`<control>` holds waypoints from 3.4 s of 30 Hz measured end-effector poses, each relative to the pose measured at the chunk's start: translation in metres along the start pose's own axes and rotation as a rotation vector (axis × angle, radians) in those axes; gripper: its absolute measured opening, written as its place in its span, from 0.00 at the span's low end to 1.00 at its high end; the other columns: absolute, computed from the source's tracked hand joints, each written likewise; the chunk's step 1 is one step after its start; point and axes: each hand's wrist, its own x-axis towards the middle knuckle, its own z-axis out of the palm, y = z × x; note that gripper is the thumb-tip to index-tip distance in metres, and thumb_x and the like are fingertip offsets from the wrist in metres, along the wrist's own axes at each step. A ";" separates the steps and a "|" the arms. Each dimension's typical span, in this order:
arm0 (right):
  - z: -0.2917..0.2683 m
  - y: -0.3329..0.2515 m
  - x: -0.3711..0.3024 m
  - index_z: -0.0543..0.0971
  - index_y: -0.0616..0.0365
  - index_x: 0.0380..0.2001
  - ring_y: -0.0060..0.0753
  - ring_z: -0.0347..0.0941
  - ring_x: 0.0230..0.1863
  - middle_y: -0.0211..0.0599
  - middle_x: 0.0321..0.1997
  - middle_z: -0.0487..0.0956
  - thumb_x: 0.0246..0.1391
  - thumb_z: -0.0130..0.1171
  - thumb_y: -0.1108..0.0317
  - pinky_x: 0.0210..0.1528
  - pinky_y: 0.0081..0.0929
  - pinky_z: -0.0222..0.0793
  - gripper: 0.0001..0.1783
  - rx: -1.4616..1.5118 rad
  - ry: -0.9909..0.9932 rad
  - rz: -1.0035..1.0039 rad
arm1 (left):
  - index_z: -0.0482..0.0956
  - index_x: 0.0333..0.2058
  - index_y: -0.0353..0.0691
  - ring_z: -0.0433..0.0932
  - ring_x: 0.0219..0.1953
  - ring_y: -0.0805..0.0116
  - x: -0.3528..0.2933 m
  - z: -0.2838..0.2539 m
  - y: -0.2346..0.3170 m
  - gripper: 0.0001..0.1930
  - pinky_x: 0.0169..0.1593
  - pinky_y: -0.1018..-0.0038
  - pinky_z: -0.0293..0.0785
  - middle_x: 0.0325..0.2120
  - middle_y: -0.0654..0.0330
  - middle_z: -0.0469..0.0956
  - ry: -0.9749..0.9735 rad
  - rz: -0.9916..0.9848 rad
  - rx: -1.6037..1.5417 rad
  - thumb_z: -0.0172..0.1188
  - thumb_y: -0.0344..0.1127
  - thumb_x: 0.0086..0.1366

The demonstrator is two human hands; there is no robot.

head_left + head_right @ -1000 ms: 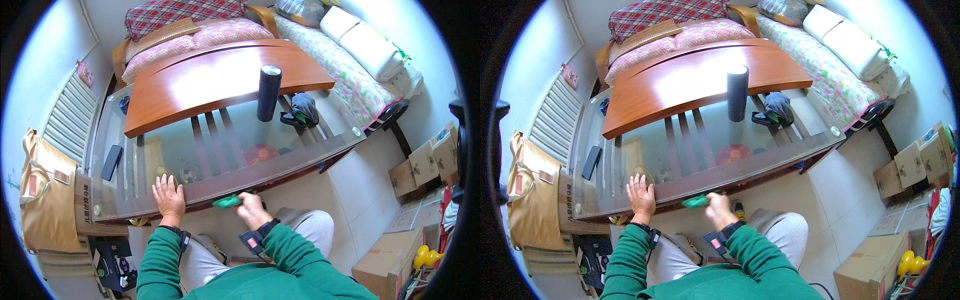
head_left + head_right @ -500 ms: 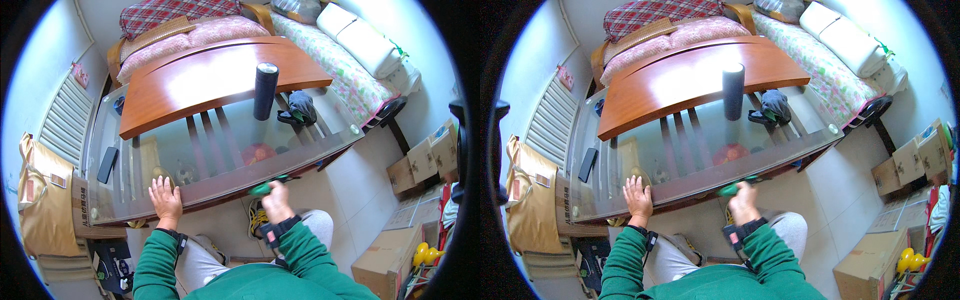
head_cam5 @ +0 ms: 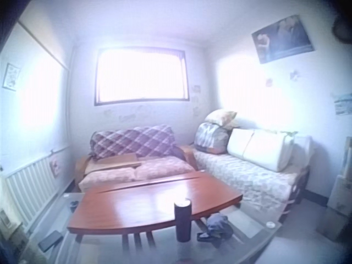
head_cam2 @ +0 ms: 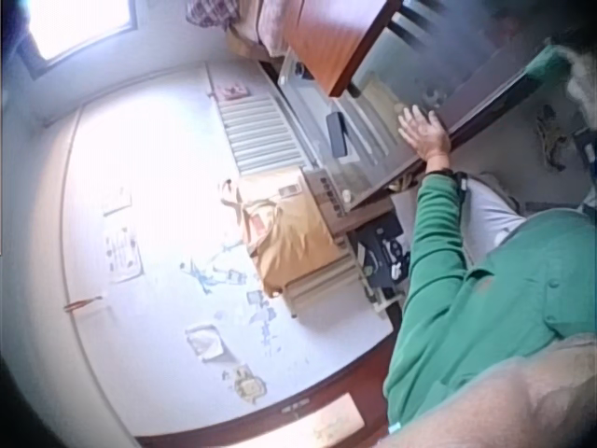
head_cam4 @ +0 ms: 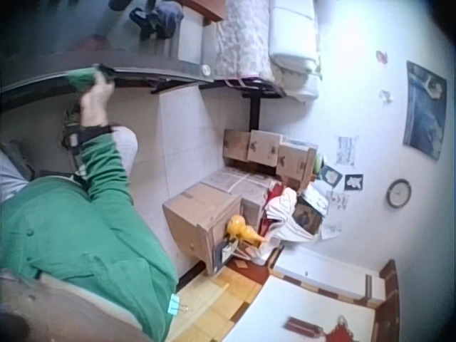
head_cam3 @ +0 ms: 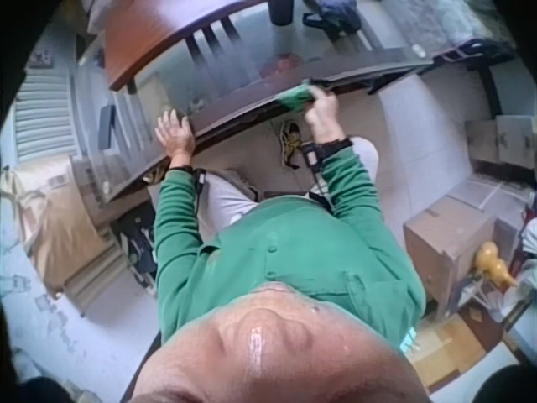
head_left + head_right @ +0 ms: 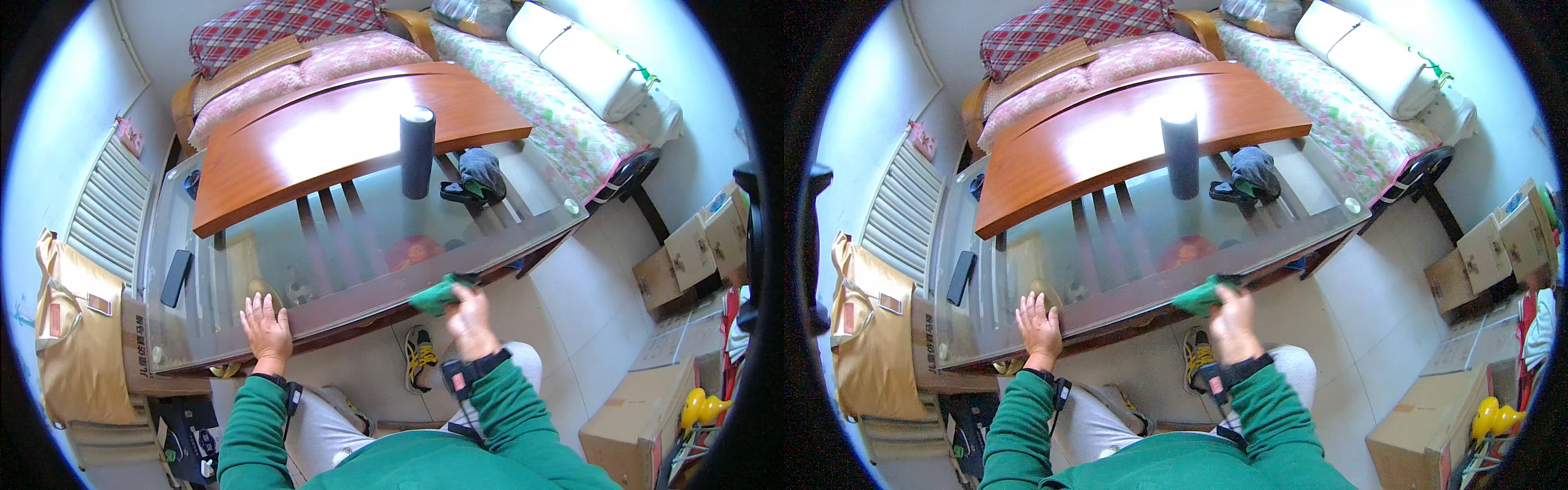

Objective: The person wipes a frosted glass door with a green cloth, then moves to a glass-topped coffee table and wipes its surface. The person uses a green cloth to clean both surfaces in a home setting.

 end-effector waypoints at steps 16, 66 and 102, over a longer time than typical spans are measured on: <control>0.026 0.139 -0.032 0.73 0.63 0.34 0.36 0.71 0.42 0.35 0.38 0.73 0.42 0.49 0.83 0.47 0.36 0.68 0.13 0.155 0.131 0.319 | 0.69 0.57 0.41 0.52 0.67 0.52 -0.001 0.000 0.001 0.26 0.69 0.53 0.42 0.61 0.53 0.63 0.046 0.009 -0.035 0.52 0.47 0.64; -0.022 0.054 0.030 0.72 0.58 0.43 0.35 0.71 0.44 0.32 0.43 0.74 0.38 0.49 0.89 0.52 0.34 0.67 0.25 0.034 0.210 -0.137 | 0.65 0.59 0.33 0.64 0.62 0.57 -0.099 -0.069 -0.005 0.21 0.64 0.66 0.57 0.58 0.49 0.67 -0.020 0.099 -0.894 0.48 0.36 0.70; 0.044 0.105 -0.025 0.70 0.68 0.38 0.45 0.72 0.41 0.44 0.40 0.72 0.52 0.48 0.78 0.45 0.47 0.72 0.09 -0.112 0.276 0.273 | 0.73 0.51 0.37 0.75 0.49 0.50 -0.209 -0.038 -0.065 0.24 0.52 0.61 0.71 0.46 0.47 0.76 -0.804 -0.021 -0.533 0.55 0.48 0.62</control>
